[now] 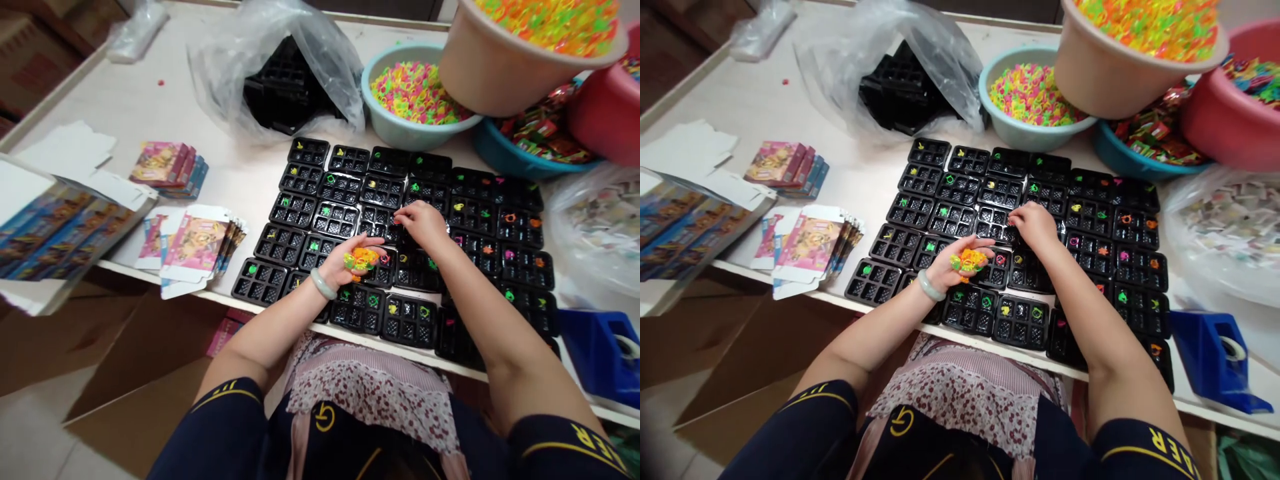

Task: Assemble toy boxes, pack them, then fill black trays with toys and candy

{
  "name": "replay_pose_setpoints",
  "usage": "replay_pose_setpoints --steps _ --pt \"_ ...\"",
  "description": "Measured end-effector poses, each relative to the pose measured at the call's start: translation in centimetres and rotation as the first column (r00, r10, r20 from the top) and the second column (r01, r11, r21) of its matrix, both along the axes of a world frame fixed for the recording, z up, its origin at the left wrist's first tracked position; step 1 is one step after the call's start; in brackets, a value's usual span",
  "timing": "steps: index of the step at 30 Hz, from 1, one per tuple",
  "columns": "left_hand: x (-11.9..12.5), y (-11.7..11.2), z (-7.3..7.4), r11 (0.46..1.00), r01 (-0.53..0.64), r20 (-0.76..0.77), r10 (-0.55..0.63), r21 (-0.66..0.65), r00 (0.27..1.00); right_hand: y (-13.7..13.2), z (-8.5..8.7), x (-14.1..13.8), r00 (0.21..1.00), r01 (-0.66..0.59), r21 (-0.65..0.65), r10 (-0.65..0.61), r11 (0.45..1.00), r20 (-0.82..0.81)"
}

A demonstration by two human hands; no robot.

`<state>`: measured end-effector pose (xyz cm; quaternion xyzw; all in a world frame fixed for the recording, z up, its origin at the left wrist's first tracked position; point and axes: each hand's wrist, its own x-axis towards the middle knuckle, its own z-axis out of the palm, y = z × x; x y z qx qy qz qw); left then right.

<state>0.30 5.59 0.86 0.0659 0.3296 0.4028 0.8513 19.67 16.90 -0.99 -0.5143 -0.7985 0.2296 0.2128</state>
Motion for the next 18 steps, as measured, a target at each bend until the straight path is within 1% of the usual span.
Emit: replay_pose_setpoints --steps 2,3,5,6,7,8,10,11,12,14,16,18 --pt "-0.1 0.7 0.2 0.999 -0.045 -0.015 0.045 -0.012 0.999 0.8 -0.1 -0.2 0.999 -0.005 -0.002 0.005 1.0 0.032" --pt "-0.2 1.0 0.3 0.998 -0.064 -0.022 0.064 -0.022 0.998 0.6 0.2 -0.4 1.0 -0.007 -0.001 0.007 1.0 -0.001" --pt "0.0 1.6 0.4 0.995 -0.085 -0.029 0.084 -0.044 0.996 -0.8 1.5 -0.8 0.989 -0.048 -0.009 0.046 0.999 -0.139" --pt "0.1 1.9 0.5 0.995 -0.086 -0.025 0.085 -0.053 0.996 -1.9 2.4 -1.0 0.972 -0.096 -0.018 0.09 0.995 -0.217" --pt "0.4 2.2 0.5 0.995 -0.081 -0.018 0.08 -0.06 0.997 -3.0 3.2 -1.1 0.949 -0.171 -0.035 0.155 0.985 -0.276" --pt "0.7 2.5 0.5 0.995 -0.07 -0.008 0.07 -0.065 0.998 -3.9 4.0 -1.2 0.926 -0.243 -0.046 0.218 0.969 -0.307" --pt "1.4 3.1 0.5 0.996 -0.054 0.009 0.055 -0.069 0.998 -5.3 5.1 -1.3 0.905 -0.333 -0.057 0.302 0.941 -0.301" --pt "1.7 3.4 0.5 0.996 -0.046 0.012 0.047 -0.073 0.999 -5.6 5.2 -1.2 0.908 -0.34 -0.065 0.31 0.938 -0.282" --pt "2.1 3.6 0.4 0.996 -0.035 0.012 0.036 -0.077 0.999 -5.6 5.1 -1.1 0.918 -0.325 -0.081 0.294 0.942 -0.267" --pt "2.7 4.1 0.2 0.997 -0.003 0.01 0.004 -0.081 1.0 -5.2 4.5 -0.6 0.934 -0.269 -0.138 0.224 0.953 -0.278" --pt "3.2 4.4 0.0 0.997 0.04 0.02 -0.039 -0.073 0.999 -4.6 3.6 0.1 0.931 -0.222 -0.215 0.141 0.951 -0.336" --pt "3.7 4.8 -0.2 0.996 0.067 0.042 -0.065 -0.056 0.997 -4.1 2.9 0.8 0.91 -0.206 -0.285 0.076 0.936 -0.408"
